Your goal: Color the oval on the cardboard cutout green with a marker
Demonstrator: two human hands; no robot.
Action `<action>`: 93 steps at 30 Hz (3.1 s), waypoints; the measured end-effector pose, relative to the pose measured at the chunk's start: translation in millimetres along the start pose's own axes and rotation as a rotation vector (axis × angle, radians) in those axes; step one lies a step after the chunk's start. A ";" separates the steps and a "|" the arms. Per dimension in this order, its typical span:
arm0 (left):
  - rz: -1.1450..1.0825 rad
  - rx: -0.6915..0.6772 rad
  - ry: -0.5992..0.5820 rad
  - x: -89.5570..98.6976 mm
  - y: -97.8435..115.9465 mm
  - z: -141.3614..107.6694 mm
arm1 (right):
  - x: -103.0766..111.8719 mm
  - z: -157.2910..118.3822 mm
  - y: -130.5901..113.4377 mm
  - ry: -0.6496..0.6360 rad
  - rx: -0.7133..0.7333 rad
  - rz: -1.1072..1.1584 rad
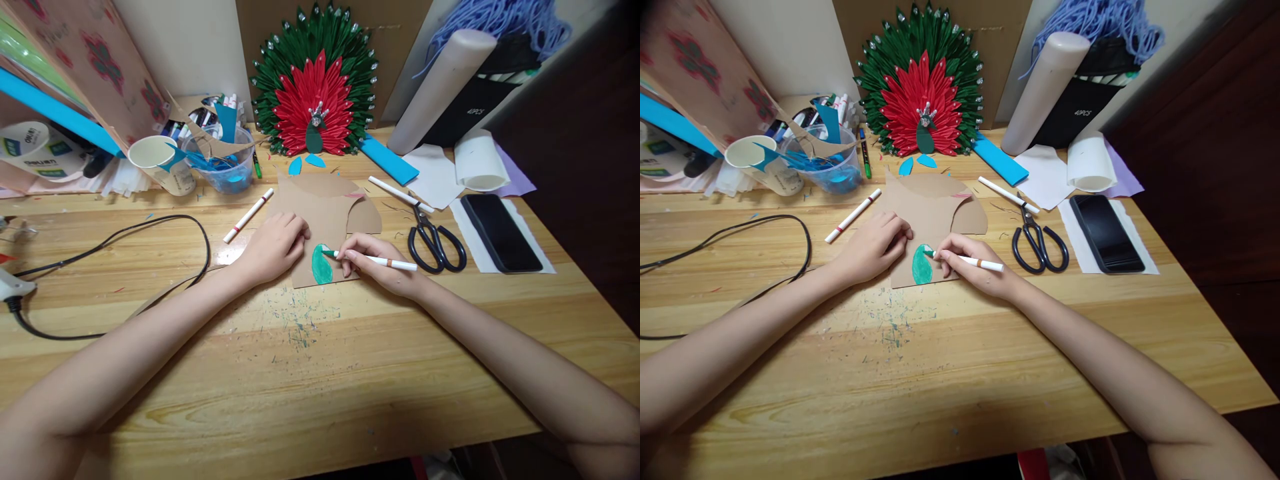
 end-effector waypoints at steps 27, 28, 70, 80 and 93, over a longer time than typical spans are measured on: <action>0.000 -0.005 0.000 0.5 0.3 0.2 | 0.4 -0.4 0.2 -0.002 0.014 -0.022; 0.003 -0.004 -0.001 0.6 0.3 0.2 | 0.5 -0.5 0.1 -0.001 0.013 -0.023; 0.025 -0.018 0.016 -1.6 -1.1 0.8 | 1.7 0.3 -0.5 0.003 0.036 -0.054; 0.026 -0.019 0.006 -2.6 -2.1 1.0 | 2.3 0.0 2.2 0.014 0.024 -0.067; 0.012 -0.017 0.008 -1.5 -1.6 0.8 | 1.7 -0.2 -2.1 -0.003 0.017 -0.041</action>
Point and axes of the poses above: each hand's wrist, its own z-axis towards the middle knuckle, its own x-axis out of the back of the hand, y = z × x, the point moved 5 cm from there along z, towards the middle knuckle, and after that the axes turned 4 degrees about -z, right-handed, at the moved point
